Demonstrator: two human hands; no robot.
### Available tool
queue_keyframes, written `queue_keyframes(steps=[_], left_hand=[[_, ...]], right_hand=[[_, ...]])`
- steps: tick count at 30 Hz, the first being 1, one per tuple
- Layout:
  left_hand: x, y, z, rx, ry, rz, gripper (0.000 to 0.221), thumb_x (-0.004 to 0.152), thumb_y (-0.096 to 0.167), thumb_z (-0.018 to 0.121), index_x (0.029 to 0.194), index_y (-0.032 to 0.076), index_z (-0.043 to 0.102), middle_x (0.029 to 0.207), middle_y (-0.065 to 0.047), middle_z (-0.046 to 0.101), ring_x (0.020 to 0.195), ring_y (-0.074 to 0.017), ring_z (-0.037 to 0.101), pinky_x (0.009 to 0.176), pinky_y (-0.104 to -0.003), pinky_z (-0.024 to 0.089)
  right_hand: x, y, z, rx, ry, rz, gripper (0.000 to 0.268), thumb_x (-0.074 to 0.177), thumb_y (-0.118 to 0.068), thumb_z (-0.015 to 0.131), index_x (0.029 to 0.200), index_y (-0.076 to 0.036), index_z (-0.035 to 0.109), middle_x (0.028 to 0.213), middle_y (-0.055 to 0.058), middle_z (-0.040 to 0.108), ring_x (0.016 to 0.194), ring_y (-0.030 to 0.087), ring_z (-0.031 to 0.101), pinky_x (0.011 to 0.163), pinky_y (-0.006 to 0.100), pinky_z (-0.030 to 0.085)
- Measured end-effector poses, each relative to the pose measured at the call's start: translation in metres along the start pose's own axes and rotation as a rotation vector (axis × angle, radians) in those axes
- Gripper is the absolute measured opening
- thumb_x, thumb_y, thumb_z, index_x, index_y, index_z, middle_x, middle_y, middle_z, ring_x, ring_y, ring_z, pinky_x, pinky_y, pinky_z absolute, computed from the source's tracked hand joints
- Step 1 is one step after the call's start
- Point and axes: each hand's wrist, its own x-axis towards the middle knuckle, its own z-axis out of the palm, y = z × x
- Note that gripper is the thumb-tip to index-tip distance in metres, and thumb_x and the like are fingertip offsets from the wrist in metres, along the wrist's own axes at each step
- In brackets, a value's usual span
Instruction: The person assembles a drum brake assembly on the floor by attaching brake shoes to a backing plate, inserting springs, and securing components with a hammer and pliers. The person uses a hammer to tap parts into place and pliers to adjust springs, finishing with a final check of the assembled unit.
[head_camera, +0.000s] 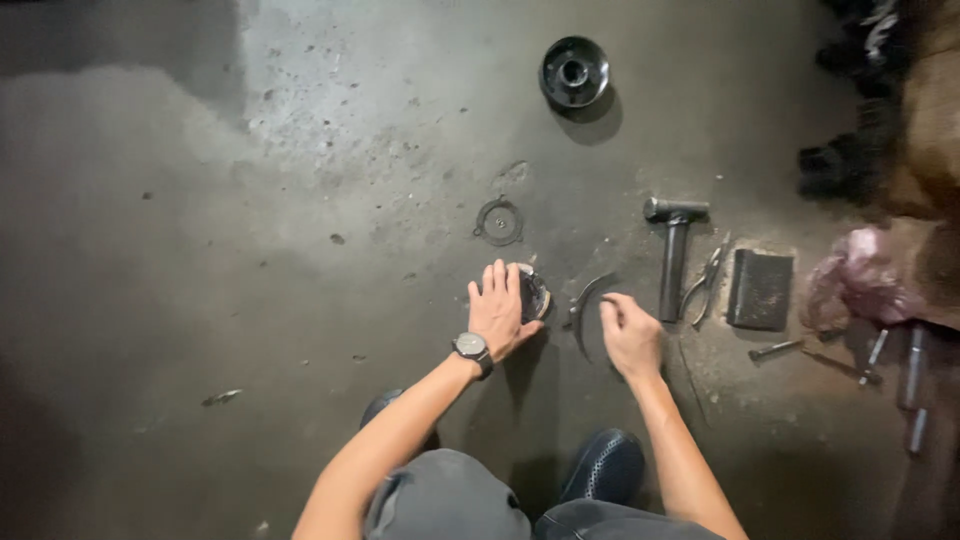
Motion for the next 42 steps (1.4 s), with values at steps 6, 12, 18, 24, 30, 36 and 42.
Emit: queue_keyframes(steps=[6, 12, 18, 24, 30, 36, 42], left_hand=[[0.003, 0.001, 0.016, 0.135, -0.025, 0.048, 0.114, 0.068, 0.052, 0.086, 0.148, -0.008, 0.033, 0.15, -0.028, 0.037, 0.138, -0.0417, 0.037, 0.105, -0.061, 0.035], [0.003, -0.011, 0.012, 0.232, -0.062, 0.123, 0.113, 0.069, 0.05, 0.085, 0.149, -0.011, 0.033, 0.151, -0.028, 0.036, 0.14, -0.0411, 0.036, 0.108, -0.062, 0.035], [0.0, -0.032, 0.009, 0.204, -0.13, 0.218, 0.109, 0.068, 0.042, 0.086, 0.149, -0.008, 0.033, 0.158, -0.026, 0.03, 0.147, -0.0407, 0.029, 0.11, -0.066, 0.033], [-0.006, -0.031, 0.008, 0.199, -0.156, 0.192, 0.109, 0.072, 0.042, 0.086, 0.15, -0.009, 0.03, 0.161, -0.027, 0.025, 0.149, -0.0418, 0.025, 0.111, -0.066, 0.031], [-0.01, -0.026, 0.0, 0.148, -0.13, 0.13, 0.114, 0.071, 0.045, 0.087, 0.152, -0.008, 0.027, 0.159, -0.028, 0.025, 0.148, -0.0429, 0.026, 0.112, -0.065, 0.032], [0.002, -0.021, 0.015, 0.158, -0.131, 0.106, 0.117, 0.068, 0.047, 0.088, 0.151, -0.008, 0.027, 0.157, -0.028, 0.029, 0.146, -0.0414, 0.03, 0.113, -0.065, 0.031], [0.002, -0.025, 0.004, 0.179, -0.132, 0.209, 0.116, 0.068, 0.049, 0.087, 0.15, -0.009, 0.029, 0.156, -0.026, 0.031, 0.144, -0.0391, 0.032, 0.114, -0.065, 0.029]], right_hand=[[0.014, 0.019, 0.011, -0.132, -0.229, 0.349, 0.035, 0.1, -0.033, 0.069, 0.103, 0.001, 0.075, 0.087, 0.021, 0.075, 0.079, 0.031, 0.076, 0.075, 0.042, 0.058], [0.006, -0.04, 0.027, -0.575, -0.666, 0.252, 0.057, 0.08, -0.048, 0.083, 0.111, -0.001, 0.071, 0.113, 0.023, 0.067, 0.106, 0.04, 0.064, 0.086, 0.05, 0.054], [0.004, -0.016, 0.047, -0.705, -0.56, -0.229, 0.059, 0.065, -0.023, 0.085, 0.116, -0.003, 0.062, 0.131, 0.019, 0.051, 0.116, 0.036, 0.051, 0.09, 0.049, 0.048], [0.038, 0.005, 0.054, -0.472, -0.389, -0.586, 0.03, 0.072, -0.015, 0.078, 0.097, -0.006, 0.063, 0.097, 0.013, 0.062, 0.102, 0.033, 0.06, 0.099, 0.051, 0.047], [0.04, -0.046, 0.006, 0.032, -0.308, -0.049, 0.025, 0.096, -0.011, 0.063, 0.118, 0.0, 0.06, 0.088, 0.016, 0.068, 0.077, 0.035, 0.072, 0.069, 0.047, 0.057], [-0.002, -0.01, -0.007, -0.157, -0.464, 0.014, 0.035, 0.086, -0.007, 0.069, 0.121, -0.006, 0.069, 0.1, 0.025, 0.07, 0.094, 0.046, 0.067, 0.081, 0.051, 0.053], [-0.005, -0.041, -0.016, -0.184, -0.454, 0.067, 0.029, 0.087, -0.013, 0.071, 0.115, -0.006, 0.072, 0.097, 0.021, 0.07, 0.089, 0.037, 0.069, 0.08, 0.045, 0.054]])
